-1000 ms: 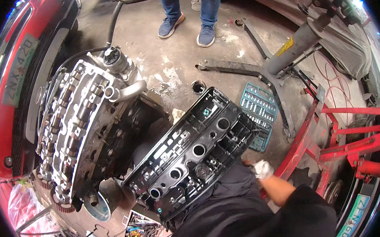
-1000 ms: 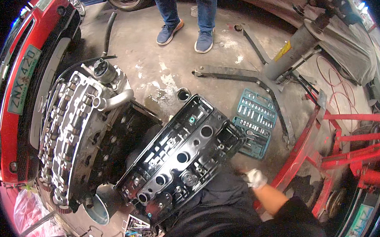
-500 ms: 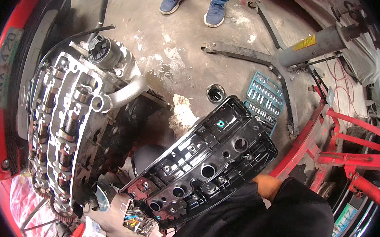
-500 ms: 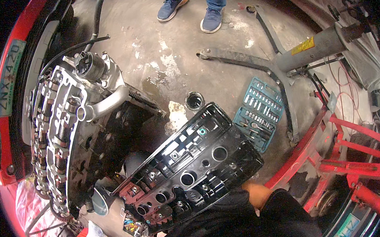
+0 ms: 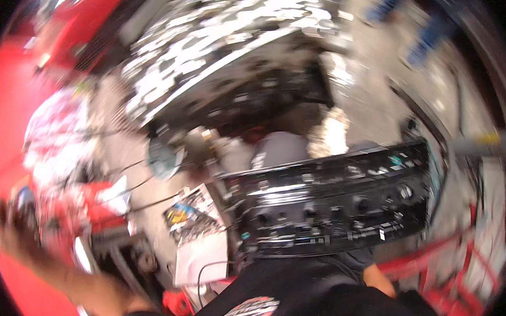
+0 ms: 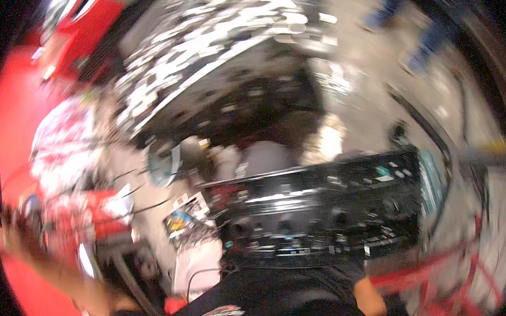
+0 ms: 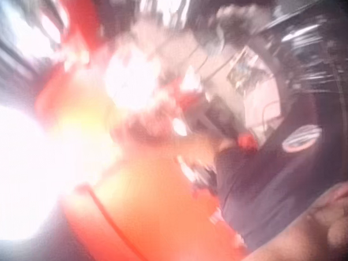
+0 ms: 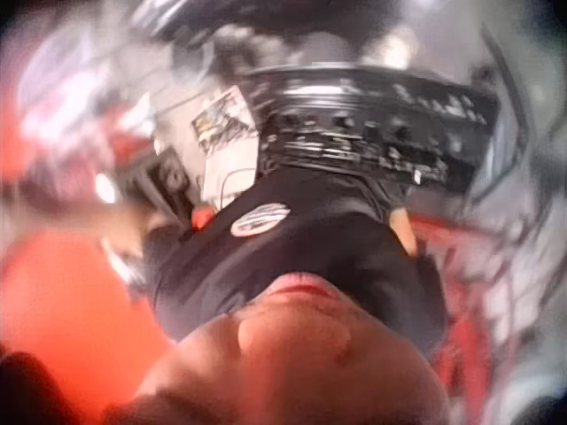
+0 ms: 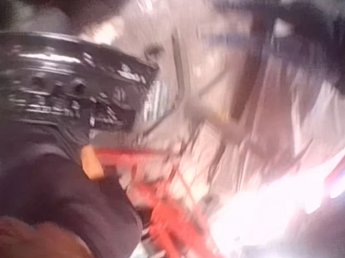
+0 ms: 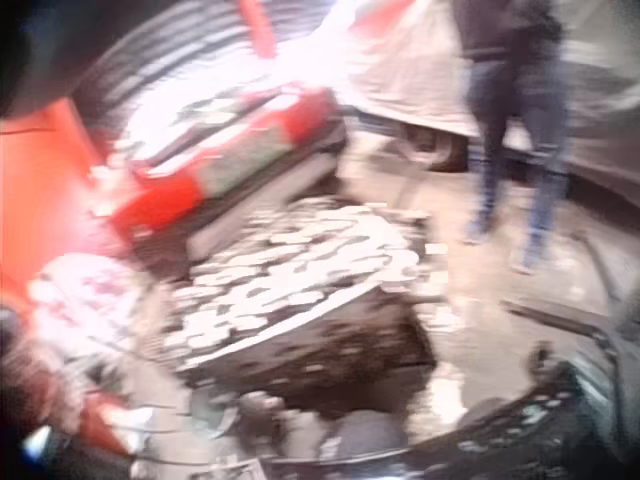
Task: The person cleans a black engine valve cover with a white cloth and then installs a black rubber gasket into the cover's groove. The person carefully presses the gasket into place around the perimeter of the cover, ensuring it is seated correctly.
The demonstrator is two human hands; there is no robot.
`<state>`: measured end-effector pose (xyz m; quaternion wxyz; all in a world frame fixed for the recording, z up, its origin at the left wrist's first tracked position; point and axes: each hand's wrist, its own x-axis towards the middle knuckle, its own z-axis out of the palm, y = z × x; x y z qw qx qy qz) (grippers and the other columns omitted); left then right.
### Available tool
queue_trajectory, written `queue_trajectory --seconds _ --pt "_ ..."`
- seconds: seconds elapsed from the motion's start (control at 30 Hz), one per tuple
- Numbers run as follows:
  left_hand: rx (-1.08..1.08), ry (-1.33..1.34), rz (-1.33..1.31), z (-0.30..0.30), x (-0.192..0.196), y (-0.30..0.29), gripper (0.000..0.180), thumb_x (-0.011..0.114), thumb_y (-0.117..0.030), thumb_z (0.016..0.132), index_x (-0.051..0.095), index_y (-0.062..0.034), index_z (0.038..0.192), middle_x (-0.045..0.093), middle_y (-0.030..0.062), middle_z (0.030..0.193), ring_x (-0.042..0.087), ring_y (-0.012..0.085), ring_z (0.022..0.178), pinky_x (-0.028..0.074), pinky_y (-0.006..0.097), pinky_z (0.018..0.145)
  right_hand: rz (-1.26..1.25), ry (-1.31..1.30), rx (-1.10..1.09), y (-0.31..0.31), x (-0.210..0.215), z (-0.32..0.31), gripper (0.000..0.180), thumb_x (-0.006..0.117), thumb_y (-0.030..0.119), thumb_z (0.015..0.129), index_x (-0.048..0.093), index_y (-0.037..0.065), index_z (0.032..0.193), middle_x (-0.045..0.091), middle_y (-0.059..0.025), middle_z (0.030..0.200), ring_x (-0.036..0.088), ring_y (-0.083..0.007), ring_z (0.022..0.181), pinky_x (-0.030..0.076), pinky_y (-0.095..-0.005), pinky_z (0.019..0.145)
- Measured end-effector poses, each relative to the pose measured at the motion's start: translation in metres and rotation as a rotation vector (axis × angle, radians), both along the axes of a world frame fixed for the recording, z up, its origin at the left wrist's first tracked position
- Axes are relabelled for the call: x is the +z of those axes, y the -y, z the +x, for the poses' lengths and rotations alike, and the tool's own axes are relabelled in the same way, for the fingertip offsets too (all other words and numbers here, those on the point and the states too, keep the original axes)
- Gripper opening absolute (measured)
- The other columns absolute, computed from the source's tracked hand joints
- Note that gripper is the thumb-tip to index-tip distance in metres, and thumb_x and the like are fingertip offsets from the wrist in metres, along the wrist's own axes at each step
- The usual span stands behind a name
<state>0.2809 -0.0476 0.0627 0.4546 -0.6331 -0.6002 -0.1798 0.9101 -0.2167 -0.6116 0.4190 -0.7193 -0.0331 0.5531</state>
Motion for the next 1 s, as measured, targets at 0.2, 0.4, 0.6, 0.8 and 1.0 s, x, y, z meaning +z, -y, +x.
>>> queue_trajectory --seconds 0.2,0.4,0.6,0.8,1.0 --pt "-0.538 1.233 0.157 0.072 -0.026 -0.003 0.031 0.065 -0.011 0.100 0.065 0.0050 0.127 0.063 0.0042 0.082 0.048 0.0058 0.061 0.037 0.020 0.053 0.146 -0.003 -0.098 -0.018 0.007 0.080 0.052 0.059 0.031 0.102 0.047 0.007 0.147 0.063 -0.0165 0.133 0.070 -0.0334 0.090 0.062 -0.0473 0.074" --pt "-0.408 1.482 -0.044 0.048 -0.041 0.025 0.017 0.069 -0.011 0.098 0.068 -0.0013 0.112 0.064 0.0017 0.077 0.053 0.0065 0.054 0.041 0.018 0.045 0.419 0.044 -0.165 -0.076 0.048 0.196 0.056 0.058 0.030 0.102 0.043 0.008 0.151 0.061 -0.0169 0.136 0.071 -0.0353 0.092 0.063 -0.0494 0.075" --pt "-0.452 1.641 -0.227 0.042 -0.047 0.017 0.020 0.061 -0.021 0.104 0.065 -0.0031 0.112 0.065 0.0027 0.080 0.060 0.0094 0.059 0.052 0.019 0.051 0.859 0.113 -0.171 -0.120 0.140 0.337 0.059 0.058 0.029 0.103 0.039 0.008 0.155 0.060 -0.0172 0.140 0.072 -0.0371 0.094 0.064 -0.0516 0.075" --pt "-0.752 1.753 -0.262 0.020 -0.067 0.012 0.026 0.056 -0.016 0.105 0.061 0.0010 0.124 0.070 0.0114 0.095 0.069 0.0214 0.078 0.058 0.035 0.073 1.042 -0.023 0.199 -0.131 0.295 0.316 0.056 0.064 0.024 0.101 0.044 0.008 0.151 0.062 -0.0145 0.134 0.070 -0.0303 0.098 0.064 -0.0440 0.075" --pt "-0.955 1.853 -0.185 0.003 -0.105 0.006 0.028 0.054 -0.010 0.104 0.056 0.0011 0.129 0.069 0.0210 0.112 0.072 0.0336 0.100 0.059 0.049 0.089 1.055 0.186 0.608 -0.155 0.435 0.176 0.028 0.072 0.024 0.097 0.059 0.006 0.115 0.059 -0.0063 0.113 0.063 -0.0101 0.083 0.055 -0.0205 0.063"
